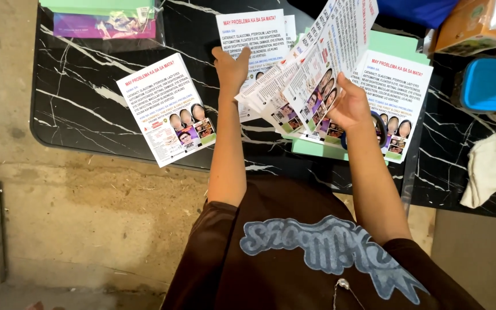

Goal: Cutting and stacking promotional flyers using scissors at a workstation.

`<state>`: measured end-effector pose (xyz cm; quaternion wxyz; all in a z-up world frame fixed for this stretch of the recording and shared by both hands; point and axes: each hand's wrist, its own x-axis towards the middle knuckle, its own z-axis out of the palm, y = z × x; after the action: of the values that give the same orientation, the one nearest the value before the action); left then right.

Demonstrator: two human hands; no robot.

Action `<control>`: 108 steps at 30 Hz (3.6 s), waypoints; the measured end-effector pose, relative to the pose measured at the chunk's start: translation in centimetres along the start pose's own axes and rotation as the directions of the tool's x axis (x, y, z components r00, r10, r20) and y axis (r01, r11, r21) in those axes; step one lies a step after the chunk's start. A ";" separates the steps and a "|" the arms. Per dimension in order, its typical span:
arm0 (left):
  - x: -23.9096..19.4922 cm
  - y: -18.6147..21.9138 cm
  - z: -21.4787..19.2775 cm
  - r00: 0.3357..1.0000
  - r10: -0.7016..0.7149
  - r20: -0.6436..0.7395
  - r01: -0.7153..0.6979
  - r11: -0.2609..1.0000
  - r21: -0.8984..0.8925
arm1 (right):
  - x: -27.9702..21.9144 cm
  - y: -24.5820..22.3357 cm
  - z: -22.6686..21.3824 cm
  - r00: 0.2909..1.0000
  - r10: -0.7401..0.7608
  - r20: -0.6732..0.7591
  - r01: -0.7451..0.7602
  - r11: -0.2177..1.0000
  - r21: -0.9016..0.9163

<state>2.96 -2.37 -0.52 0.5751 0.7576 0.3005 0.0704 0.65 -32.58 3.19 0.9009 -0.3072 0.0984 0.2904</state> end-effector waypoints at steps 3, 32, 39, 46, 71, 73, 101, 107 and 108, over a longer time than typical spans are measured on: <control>1.4 -1.2 0.6 0.994 -0.097 0.041 0.100 0.992 -0.079 | -0.1 -0.2 0.0 1.000 0.004 0.009 -0.004 1.000 -0.003; 2.0 -1.5 -0.9 0.987 0.092 0.130 -0.091 0.996 -0.011 | -0.3 -1.6 -0.5 0.997 -0.058 -0.057 0.054 0.996 -0.070; -3.8 3.9 -6.1 0.839 0.238 0.490 -0.027 0.916 -0.399 | 3.3 -1.8 4.4 0.988 -0.157 -0.015 0.138 0.905 -0.402; -6.4 7.2 -9.9 0.833 0.427 0.353 -0.208 0.831 -0.515 | 7.4 0.5 6.2 0.943 -0.255 0.212 0.325 0.839 -0.435; -4.0 2.1 -9.2 0.923 0.367 0.114 -0.283 0.851 -0.441 | 7.9 2.4 11.3 0.943 -0.184 0.276 0.327 0.650 -0.686; -3.8 2.2 -9.1 0.936 0.344 0.081 -0.281 0.864 -0.419 | 8.4 2.5 11.1 0.942 -0.195 0.274 0.334 0.639 -0.693; -4.9 6.1 -7.8 0.761 0.643 -0.085 -0.642 0.730 -0.235 | 9.4 2.4 9.9 0.805 -0.401 0.437 0.557 0.257 -0.790; -5.2 5.8 -7.4 0.813 0.565 -0.141 -0.582 0.784 -0.215 | 10.5 2.7 8.6 0.824 -0.366 0.433 0.558 0.387 -0.734; -5.1 5.6 -7.2 0.836 0.531 -0.141 -0.549 0.798 -0.248 | 10.7 2.8 8.4 0.829 -0.353 0.434 0.553 0.396 -0.733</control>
<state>-2.36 0.00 8.24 0.6217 0.7206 0.0775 0.2971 7.68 -20.71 4.70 0.6898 -0.6807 -0.2351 0.0738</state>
